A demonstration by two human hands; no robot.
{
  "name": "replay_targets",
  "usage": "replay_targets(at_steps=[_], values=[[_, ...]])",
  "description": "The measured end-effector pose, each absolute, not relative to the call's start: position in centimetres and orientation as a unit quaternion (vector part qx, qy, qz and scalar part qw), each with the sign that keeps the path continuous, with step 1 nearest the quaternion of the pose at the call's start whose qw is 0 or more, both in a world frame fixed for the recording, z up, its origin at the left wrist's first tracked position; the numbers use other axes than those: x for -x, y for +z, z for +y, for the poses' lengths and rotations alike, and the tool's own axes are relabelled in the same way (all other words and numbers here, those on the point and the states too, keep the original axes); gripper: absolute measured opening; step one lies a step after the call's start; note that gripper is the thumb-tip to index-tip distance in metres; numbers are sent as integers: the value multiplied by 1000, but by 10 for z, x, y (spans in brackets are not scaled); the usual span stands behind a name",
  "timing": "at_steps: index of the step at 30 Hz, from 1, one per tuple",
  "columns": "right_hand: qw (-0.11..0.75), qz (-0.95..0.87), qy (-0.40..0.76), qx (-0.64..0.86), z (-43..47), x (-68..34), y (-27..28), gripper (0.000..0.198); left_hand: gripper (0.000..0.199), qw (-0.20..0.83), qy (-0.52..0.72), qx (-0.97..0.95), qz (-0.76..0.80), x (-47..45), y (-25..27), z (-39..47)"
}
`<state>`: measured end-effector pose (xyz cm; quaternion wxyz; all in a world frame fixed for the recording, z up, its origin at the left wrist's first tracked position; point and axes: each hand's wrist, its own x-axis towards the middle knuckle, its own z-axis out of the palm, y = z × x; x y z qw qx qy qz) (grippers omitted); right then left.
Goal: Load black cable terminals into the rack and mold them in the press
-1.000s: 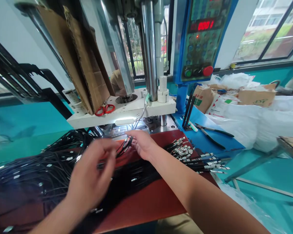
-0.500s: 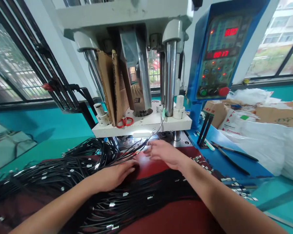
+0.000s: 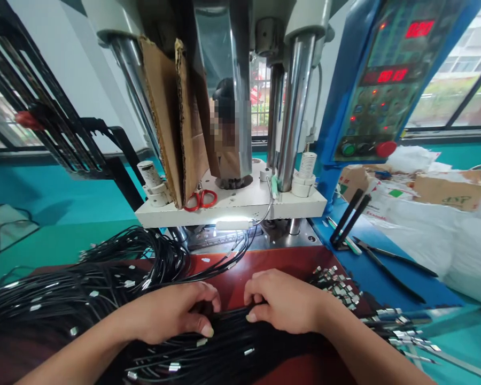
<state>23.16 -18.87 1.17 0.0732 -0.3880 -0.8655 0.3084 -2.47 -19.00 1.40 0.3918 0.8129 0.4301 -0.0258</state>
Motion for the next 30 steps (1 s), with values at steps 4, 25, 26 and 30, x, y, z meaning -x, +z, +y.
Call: replay_targets(at_steps=[4,25,26,30], values=[[78,-865,328,371,-184,-229,8,7,22,397,-20,-811,429,25,10,-188],[49,-867,312,384,-191,-232,17,7,24,366,-35,-809,458,16,13,-198],[49,-868,308,387,-191,-231,16,7,23,364,-36,-811,457,16,13,-198],[51,-872,306,379,-190,-231,14,6,21,367,-36,-812,452,16,15,-197]])
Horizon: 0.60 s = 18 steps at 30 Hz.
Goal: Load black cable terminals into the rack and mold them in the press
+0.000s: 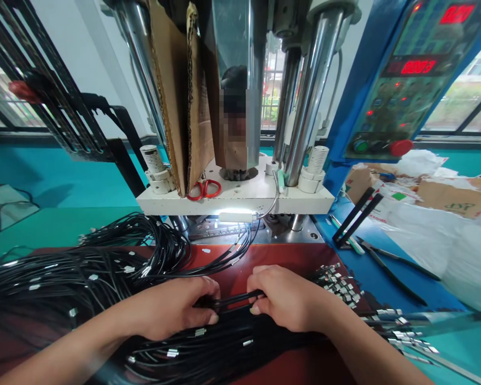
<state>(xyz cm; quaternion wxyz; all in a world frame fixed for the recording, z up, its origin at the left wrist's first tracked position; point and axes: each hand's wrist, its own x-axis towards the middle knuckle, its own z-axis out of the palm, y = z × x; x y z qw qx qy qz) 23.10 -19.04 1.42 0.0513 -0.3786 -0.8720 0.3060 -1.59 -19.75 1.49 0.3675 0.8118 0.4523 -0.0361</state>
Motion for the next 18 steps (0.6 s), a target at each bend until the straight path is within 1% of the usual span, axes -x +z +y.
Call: replay_targets(at_steps=[10,18], values=[[53,-876,292,381,-194,-230,17,8,22,377,-35,-818,433,19,16,-197],[54,-869,289,397,-196,-231,23,6,19,391,-8,-819,420,21,14,-195]])
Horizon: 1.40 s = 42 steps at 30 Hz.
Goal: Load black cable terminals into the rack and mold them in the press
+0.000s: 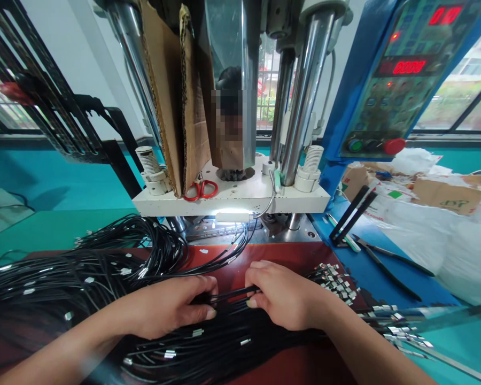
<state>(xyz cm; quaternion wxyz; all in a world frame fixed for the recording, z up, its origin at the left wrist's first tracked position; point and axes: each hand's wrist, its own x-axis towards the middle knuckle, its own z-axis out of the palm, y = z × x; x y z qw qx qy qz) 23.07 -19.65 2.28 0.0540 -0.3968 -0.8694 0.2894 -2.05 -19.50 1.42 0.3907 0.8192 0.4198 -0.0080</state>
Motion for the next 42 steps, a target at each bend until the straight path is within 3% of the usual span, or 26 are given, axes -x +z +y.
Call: replay_targets(at_steps=[8,15,22,32,42], values=[[49,-865,281,413,-197,-230,27,7,22,429,1,-790,437,18,17,-196],[55,-874,291,386,-197,-231,33,17,17,371,14,-813,448,15,12,-201],[66,-873,298,380,-193,-235,25,7,15,339,28,-834,434,13,13,-203],[62,-878,274,388,-193,-231,17,11,13,360,18,-830,427,15,13,-199],[63,-879,274,386,-193,-232,17,10,21,298,18,-866,402,12,16,-204]])
